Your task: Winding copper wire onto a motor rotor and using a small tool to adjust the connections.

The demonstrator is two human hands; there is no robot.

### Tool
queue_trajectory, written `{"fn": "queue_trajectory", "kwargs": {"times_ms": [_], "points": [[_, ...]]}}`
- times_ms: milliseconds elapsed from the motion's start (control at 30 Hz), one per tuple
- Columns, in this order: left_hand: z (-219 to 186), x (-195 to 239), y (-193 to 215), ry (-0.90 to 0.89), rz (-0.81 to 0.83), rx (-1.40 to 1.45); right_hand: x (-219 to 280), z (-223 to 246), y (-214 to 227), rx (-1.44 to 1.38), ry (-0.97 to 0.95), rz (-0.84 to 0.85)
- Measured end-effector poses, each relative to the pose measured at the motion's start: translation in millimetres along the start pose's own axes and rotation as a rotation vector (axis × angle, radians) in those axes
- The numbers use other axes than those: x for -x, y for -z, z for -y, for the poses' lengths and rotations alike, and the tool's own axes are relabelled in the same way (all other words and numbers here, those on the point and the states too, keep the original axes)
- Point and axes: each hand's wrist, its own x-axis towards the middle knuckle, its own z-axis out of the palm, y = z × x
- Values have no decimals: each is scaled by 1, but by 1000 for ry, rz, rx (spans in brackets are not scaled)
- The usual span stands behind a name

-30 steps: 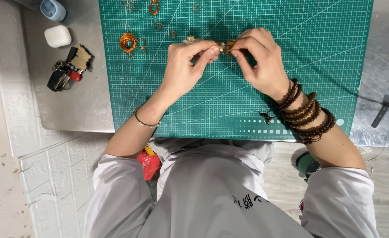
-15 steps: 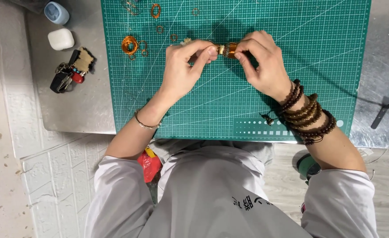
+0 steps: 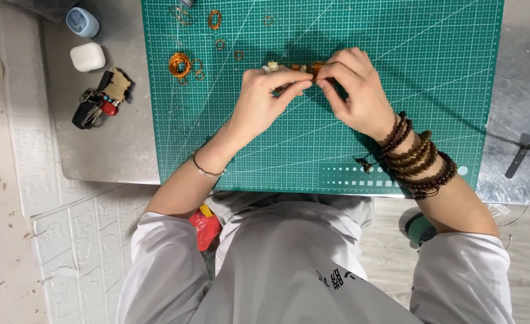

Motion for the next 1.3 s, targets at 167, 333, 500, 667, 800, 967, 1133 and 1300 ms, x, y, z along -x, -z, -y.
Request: {"fn": "queue_trajectory", "kwargs": {"times_ms": [167,333,500,667,800,967,1133,1300], "points": [[8,3,-2,2,29,-89,1,0,1,-7,2,3],[13,4,0,9,7,-126,7,-11,-1,61,23,-7],[14,0,0,-20,-9,-151,6,-11,22,37,60,45],[13,-1,2,-74,7,-194,15,-19,36,158,55,145],[11,0,3,-66,32,-201,27,-29,35,264,57,163],[11,1,2,-122,25,-311,27,-27,33,280,16,180],[11,2,-1,-134,13,-400,25,-24,33,273,9,180],[9,2,-3,-131,32,-493,22,-21,33,260,4,181]]}}
